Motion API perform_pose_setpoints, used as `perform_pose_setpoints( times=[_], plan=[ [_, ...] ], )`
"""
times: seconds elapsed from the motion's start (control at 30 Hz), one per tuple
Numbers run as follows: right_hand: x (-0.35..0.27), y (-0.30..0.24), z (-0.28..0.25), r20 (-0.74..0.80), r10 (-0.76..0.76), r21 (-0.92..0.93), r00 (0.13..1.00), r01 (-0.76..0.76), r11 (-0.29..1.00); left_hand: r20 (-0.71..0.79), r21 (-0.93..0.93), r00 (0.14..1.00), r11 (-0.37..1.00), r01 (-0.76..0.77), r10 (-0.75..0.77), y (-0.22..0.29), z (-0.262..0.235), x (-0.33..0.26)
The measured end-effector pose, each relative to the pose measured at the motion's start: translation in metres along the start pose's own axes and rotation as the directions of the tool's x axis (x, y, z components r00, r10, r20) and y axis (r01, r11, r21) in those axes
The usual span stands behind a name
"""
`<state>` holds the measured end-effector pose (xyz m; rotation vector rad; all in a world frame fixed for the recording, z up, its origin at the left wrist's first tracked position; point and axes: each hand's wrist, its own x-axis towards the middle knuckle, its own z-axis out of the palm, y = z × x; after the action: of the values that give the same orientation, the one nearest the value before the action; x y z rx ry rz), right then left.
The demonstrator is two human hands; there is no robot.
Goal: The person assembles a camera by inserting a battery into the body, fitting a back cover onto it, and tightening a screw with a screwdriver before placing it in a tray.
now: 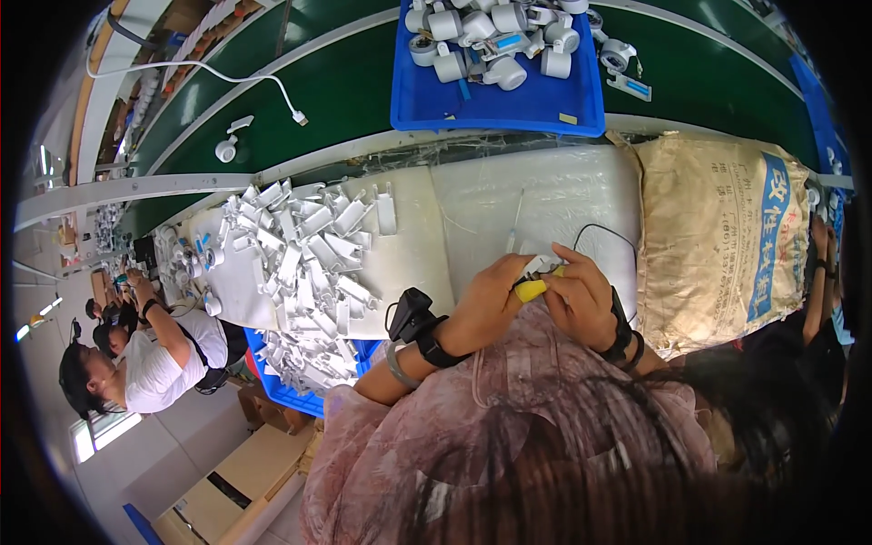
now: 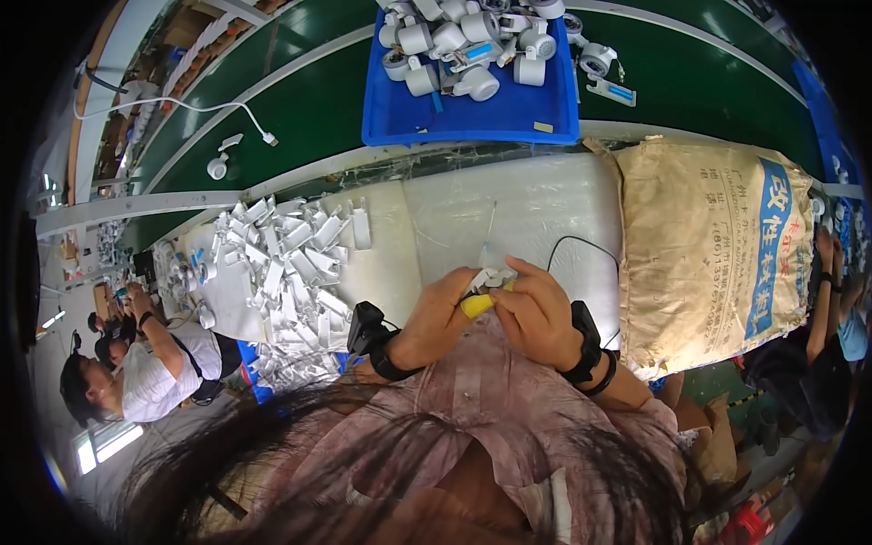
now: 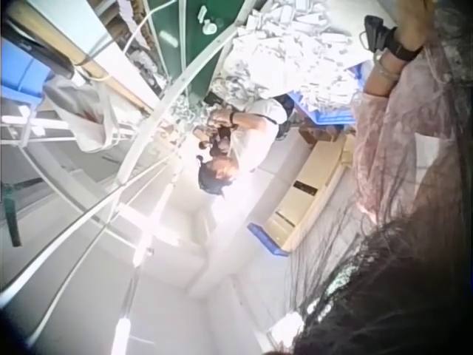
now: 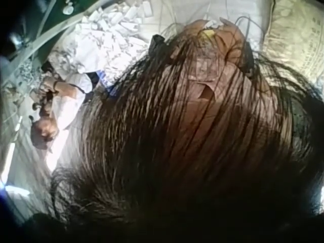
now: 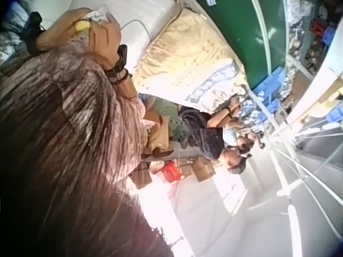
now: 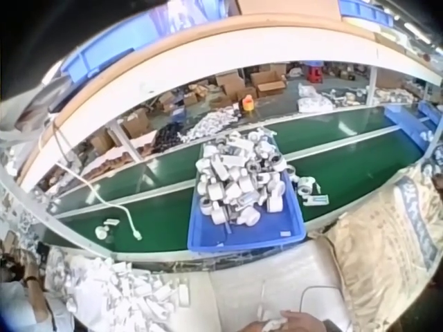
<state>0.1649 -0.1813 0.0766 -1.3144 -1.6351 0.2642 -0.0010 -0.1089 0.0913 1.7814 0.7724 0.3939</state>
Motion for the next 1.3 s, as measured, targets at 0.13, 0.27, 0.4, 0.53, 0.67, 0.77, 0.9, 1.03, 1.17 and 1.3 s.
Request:
perform_pose_setpoints(
  times=[0.13, 0.27, 0.4, 0.53, 0.67, 0.77, 0.9, 1.03, 1.17, 1.3],
  plan=[
    [0.002, -0.003, -0.001, 0.006, 0.013, 0.003, 1.000, -0.013, 1.000, -0.022, -0.011, 0.999, 0.999, 0.042, -0.042, -0.001, 0.003, -0.002],
    [0.004, -0.003, 0.004, -0.010, 0.013, 0.000, 1.000, -0.013, 1.000, -0.055, 0.005, 0.998, 1.000, 0.026, -0.026, -0.004, 0.003, -0.004],
    [0.001, 0.001, 0.011, -0.034, 0.057, -0.025, 0.998, -0.058, 0.998, -0.032, 0.013, 0.999, 0.999, 0.037, -0.037, -0.004, -0.001, 0.002],
    [-0.007, 0.009, 0.012, 0.032, 0.025, 0.035, 0.999, -0.026, 0.999, 0.000, -0.064, 0.995, 0.993, 0.099, -0.099, -0.009, -0.002, -0.004],
    [-0.011, 0.006, 0.010, 0.064, 0.031, 0.005, 0.997, -0.031, 1.000, 0.052, -0.194, 0.974, 0.954, 0.228, -0.222, -0.007, 0.002, -0.009],
    [-0.010, 0.002, 0.010, 0.066, 0.035, -0.002, 0.997, -0.035, 0.999, 0.004, -0.185, 0.977, 0.960, 0.209, -0.212, -0.007, 0.006, -0.012],
    [-0.010, 0.000, 0.011, 0.061, 0.025, -0.017, 0.998, -0.024, 1.000, -0.065, -0.147, 0.990, 0.983, 0.111, -0.121, -0.009, 0.009, -0.014],
    [-0.011, -0.001, 0.013, 0.035, 0.037, -0.030, 0.999, -0.036, 0.999, -0.130, -0.075, 0.991, 0.997, 0.008, -0.018, -0.008, 0.009, -0.012],
    [-0.012, 0.000, 0.015, 0.020, 0.036, -0.019, 0.999, -0.035, 0.999, -0.146, -0.022, 0.989, 1.000, -0.019, 0.016, -0.008, 0.007, -0.012],
    [-0.010, 0.002, 0.007, 0.083, 0.036, -0.017, 0.996, -0.034, 0.999, 0.047, -0.155, 0.982, 0.969, 0.190, -0.185, -0.013, 0.003, -0.014]
  ],
)
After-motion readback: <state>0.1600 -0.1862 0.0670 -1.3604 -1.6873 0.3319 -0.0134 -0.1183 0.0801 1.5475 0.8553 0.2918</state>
